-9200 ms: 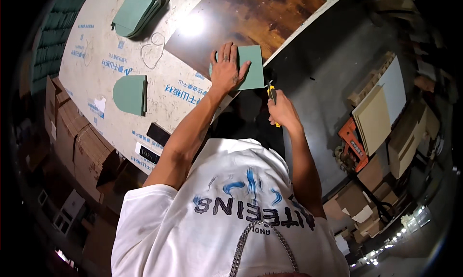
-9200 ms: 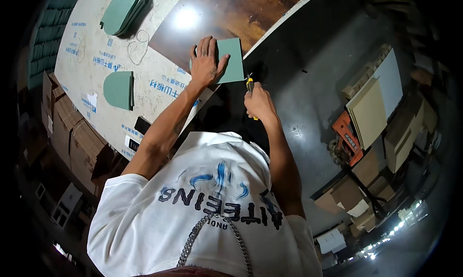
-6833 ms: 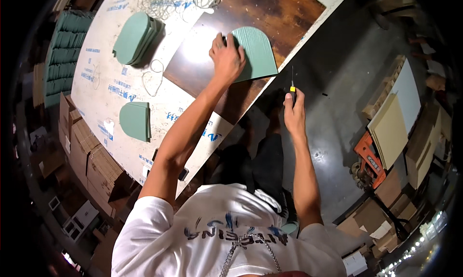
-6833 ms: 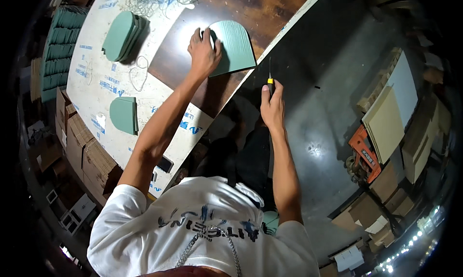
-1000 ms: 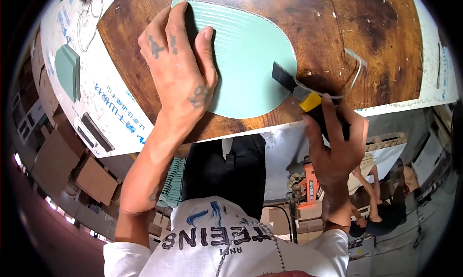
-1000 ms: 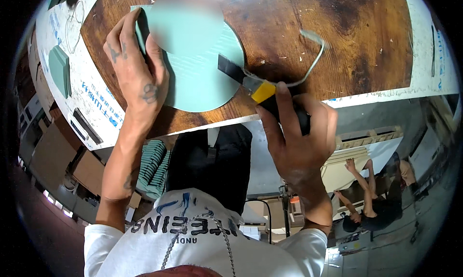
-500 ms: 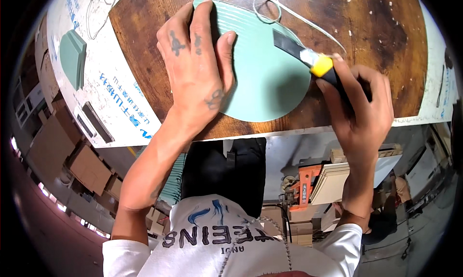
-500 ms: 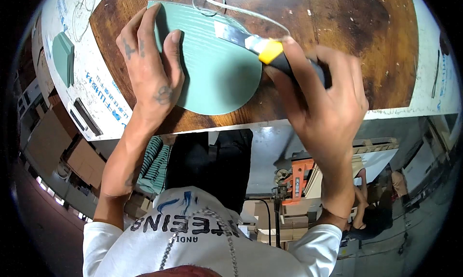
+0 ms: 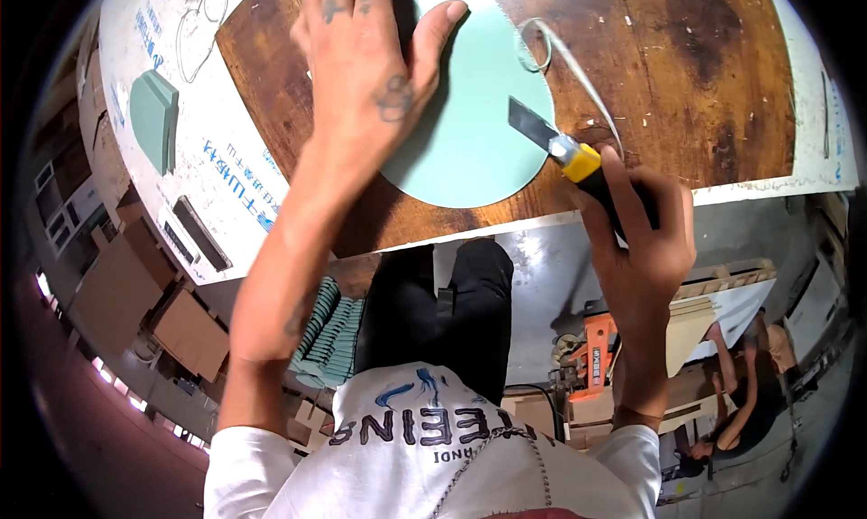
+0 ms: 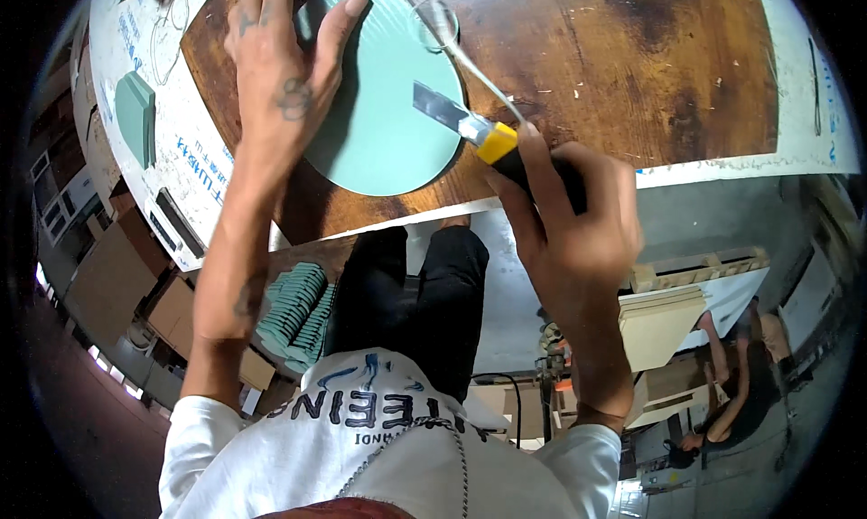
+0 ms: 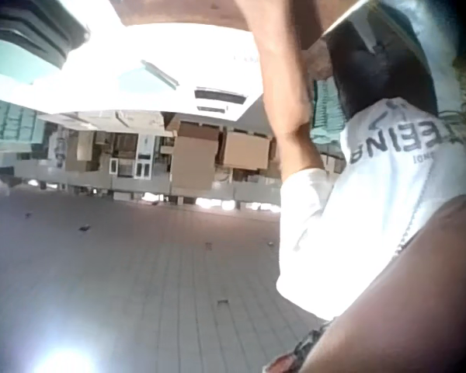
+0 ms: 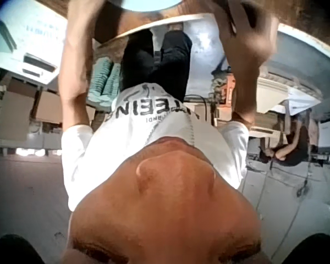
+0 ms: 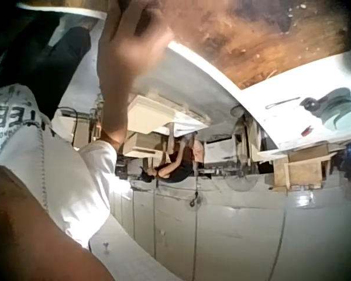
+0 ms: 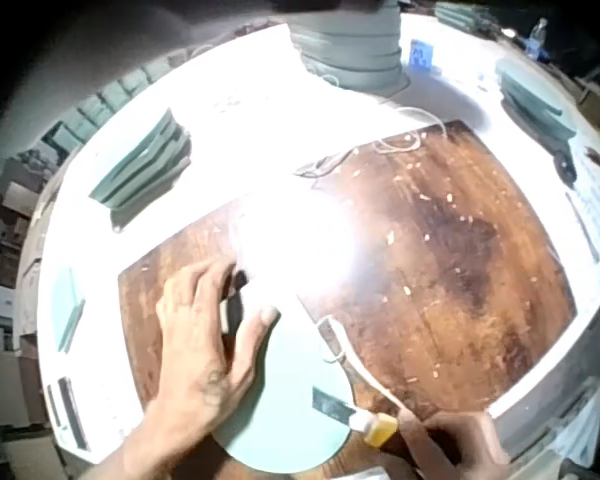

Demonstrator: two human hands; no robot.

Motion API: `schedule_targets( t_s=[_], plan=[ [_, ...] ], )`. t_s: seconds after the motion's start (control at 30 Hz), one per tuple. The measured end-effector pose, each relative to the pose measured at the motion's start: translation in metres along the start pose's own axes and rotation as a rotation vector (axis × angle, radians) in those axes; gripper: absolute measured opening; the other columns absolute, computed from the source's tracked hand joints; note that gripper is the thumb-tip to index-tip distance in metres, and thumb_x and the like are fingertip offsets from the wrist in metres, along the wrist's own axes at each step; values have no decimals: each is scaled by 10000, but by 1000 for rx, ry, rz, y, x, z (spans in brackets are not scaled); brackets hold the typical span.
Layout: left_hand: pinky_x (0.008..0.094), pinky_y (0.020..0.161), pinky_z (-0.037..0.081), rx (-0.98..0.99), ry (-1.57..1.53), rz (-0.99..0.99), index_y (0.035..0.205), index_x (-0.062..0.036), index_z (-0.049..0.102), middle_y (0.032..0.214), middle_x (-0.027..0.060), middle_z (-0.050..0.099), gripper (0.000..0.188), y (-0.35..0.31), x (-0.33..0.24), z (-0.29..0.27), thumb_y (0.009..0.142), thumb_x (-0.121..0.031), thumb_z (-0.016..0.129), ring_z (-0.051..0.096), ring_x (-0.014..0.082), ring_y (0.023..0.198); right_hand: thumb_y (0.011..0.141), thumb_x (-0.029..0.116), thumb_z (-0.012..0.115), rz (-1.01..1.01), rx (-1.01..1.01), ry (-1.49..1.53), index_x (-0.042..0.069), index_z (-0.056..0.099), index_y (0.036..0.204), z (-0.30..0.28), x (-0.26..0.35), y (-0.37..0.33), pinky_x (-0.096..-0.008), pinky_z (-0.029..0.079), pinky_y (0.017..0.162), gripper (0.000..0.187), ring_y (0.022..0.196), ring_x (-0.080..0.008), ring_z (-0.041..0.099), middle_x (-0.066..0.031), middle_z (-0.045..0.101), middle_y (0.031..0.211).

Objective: Using a utility knife to trim the edges of curved foam furniture panels.

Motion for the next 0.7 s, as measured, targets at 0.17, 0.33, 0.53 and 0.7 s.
schedule_targets(
  t_s=[0.17,0.33,0.53,0.7],
  plan=[
    [471,881,397,-45,38,-130,1120,27,563,1043,193,511,267,-6,3,2,916,-121,653,502,348,964,787,210,852,87,-6,-14,178,689,1286,1,0,-13,-328,500,608,526,840,-235,563,-75,601,959],
    [448,844,427,-46,5,-65,1110,44,555,1035,202,512,239,-5,3,5,916,-74,631,511,352,959,795,216,850,115,-12,-27,185,676,1306,2,-3,-13,-337,498,636,540,856,-240,556,-76,601,967],
    [453,803,447,0,-81,-49,1145,62,549,1039,231,508,280,-6,6,5,891,-27,629,517,374,955,791,230,846,40,25,-71,185,678,1301,2,-6,-3,-354,493,661,540,852,-251,555,-73,593,972],
    [453,793,452,2,-91,-38,1157,56,549,1046,233,509,299,-4,5,2,884,-32,631,519,369,957,784,229,846,12,24,-62,174,686,1283,3,-5,14,-353,496,667,527,856,-248,555,-65,584,970]
  ],
)
Point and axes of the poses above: each hand's wrist, its own y-axis towards the middle knuckle, its own z-axis out of the palm, x = y × z, the point moved 10 cm from there along y, towards the middle knuckle
